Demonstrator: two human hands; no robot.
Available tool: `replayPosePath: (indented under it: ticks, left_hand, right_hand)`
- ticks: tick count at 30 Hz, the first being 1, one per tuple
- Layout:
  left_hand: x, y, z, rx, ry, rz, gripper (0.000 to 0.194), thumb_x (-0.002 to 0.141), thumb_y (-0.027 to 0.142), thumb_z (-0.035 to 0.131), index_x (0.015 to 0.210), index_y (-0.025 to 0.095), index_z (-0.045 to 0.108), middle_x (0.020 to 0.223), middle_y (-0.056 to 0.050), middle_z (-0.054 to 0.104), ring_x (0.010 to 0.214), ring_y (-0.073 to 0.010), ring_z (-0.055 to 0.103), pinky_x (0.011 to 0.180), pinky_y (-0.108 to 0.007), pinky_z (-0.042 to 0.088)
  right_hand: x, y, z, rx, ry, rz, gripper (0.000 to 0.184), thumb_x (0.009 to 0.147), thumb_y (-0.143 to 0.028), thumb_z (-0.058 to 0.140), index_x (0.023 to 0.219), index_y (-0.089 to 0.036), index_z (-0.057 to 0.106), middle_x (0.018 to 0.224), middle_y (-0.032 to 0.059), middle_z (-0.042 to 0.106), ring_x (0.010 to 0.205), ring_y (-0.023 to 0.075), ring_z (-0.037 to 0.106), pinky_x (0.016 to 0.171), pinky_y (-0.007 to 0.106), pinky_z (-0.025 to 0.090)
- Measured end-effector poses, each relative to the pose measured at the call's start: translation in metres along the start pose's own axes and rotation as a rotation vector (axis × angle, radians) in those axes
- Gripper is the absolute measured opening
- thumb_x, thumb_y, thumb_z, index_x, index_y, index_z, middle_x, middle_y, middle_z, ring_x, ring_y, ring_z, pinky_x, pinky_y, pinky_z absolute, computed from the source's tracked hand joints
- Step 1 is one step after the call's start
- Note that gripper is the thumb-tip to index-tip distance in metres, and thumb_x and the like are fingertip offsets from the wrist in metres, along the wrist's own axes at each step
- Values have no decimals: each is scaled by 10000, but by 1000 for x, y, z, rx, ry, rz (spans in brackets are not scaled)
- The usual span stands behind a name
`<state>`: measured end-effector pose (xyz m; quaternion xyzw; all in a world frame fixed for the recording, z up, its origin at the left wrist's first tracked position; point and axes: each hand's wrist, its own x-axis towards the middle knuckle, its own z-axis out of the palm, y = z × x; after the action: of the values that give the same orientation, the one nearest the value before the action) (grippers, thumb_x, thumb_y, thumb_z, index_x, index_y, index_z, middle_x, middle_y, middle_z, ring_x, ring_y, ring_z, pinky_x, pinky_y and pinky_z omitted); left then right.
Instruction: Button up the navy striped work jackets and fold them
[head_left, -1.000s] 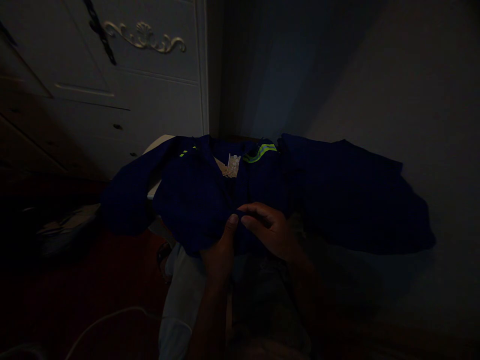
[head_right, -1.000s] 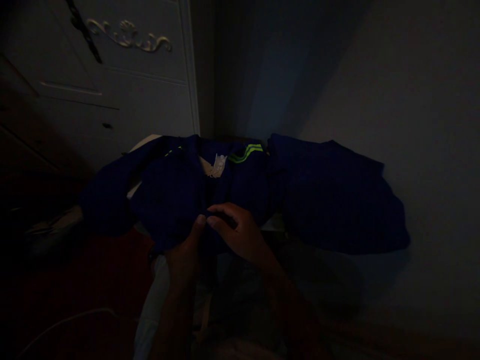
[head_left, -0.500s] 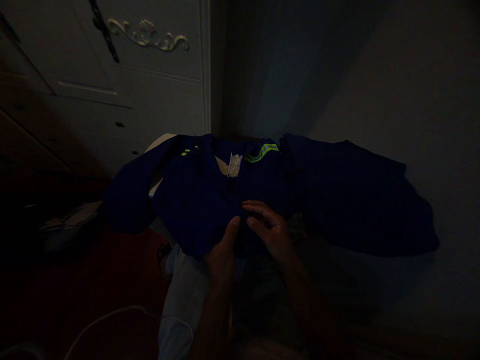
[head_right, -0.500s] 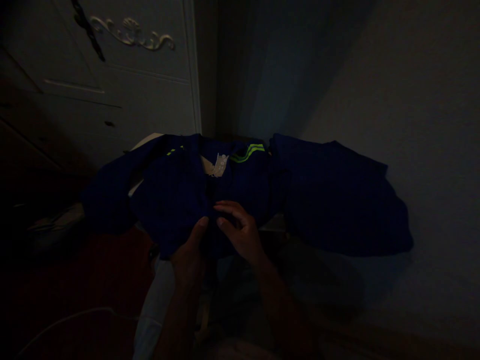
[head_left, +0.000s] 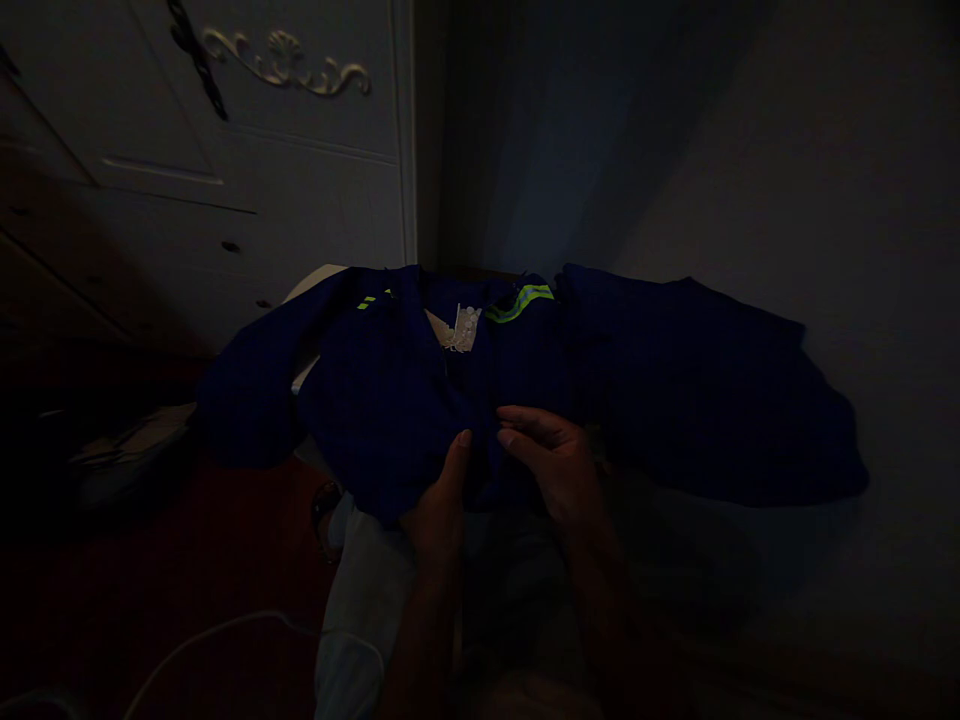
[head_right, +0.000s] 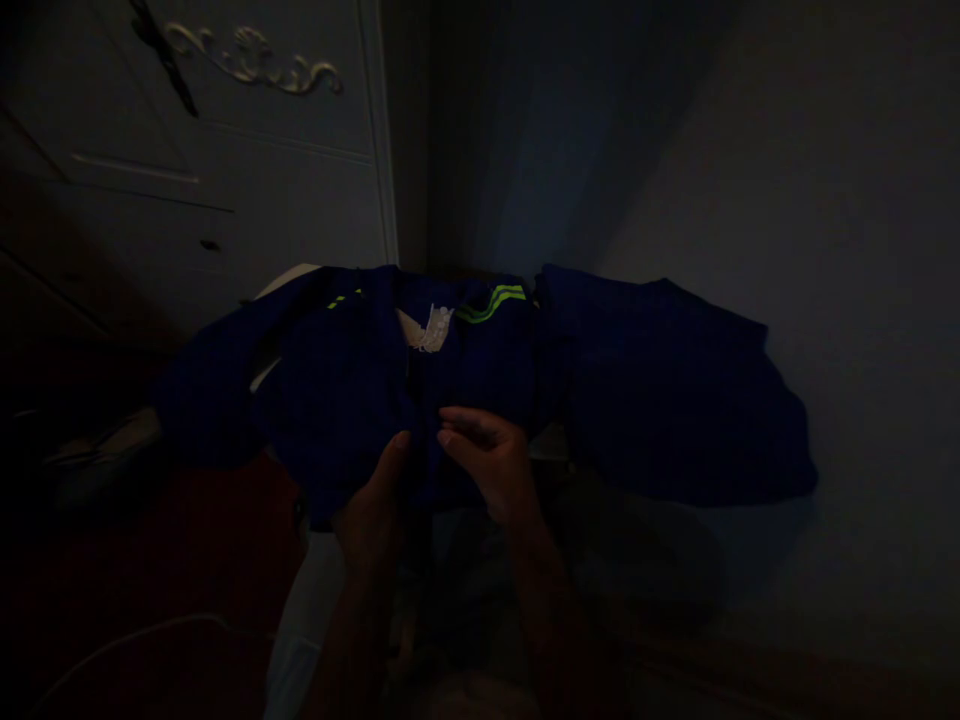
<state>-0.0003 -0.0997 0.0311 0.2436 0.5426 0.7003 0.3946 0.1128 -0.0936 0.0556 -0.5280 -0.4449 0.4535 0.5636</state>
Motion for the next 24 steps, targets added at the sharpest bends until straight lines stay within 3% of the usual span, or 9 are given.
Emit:
replayPosePath:
  ticks: [7,13,15,19,22,24]
  left_hand:
    - [3,20,-5,137,-115,-99,404,564,337,882,901,189,715,1195,-80,669,1313,-309,478,1194,-469,261]
    - [6,10,-16,227,-229,26,337,576,322,877,867,255,720,1141,-24,689,1438,-275,291,1229,-447,112]
    - [7,1,-21,221,-300,28,302,596,300,866,865,261,733,1121,-31,700,1404,-279,358,1225,-436,116]
    - [6,-11,-27,172,-460,7,229,670,388,816,860,273,759,1039,-44,730,1186,-279,597,1191,-411,255]
    - [4,-13,-26,134,-527,9,250,739,466,745,908,282,765,1039,-32,734,1108,-258,646,1152,-387,342]
    - [4,-12,-26,121,-539,5,254,749,452,741,924,269,768,1065,-40,729,1123,-260,638,1162,-389,321]
  right_hand:
    - [-3,2,3,240,47,110,377,596,-339,828,923,-179,731,840,31,690,679,87,597,610,182,480]
    - [-6,-1,9,305,64,77,405,664,-381,792,995,-166,704,704,-4,615,563,44,494,525,152,394]
    - [-7,-2,10,285,102,76,419,653,-379,802,997,-160,706,749,6,640,579,47,508,533,159,403]
    - [-7,-3,12,312,173,81,406,581,-350,848,923,-161,736,827,28,683,659,64,565,585,160,445]
    - [-7,-3,12,339,215,96,394,541,-324,869,885,-175,751,809,21,689,666,62,574,594,154,453]
    - [-6,-2,12,340,245,102,390,528,-313,875,875,-179,757,789,18,689,638,57,562,565,148,436]
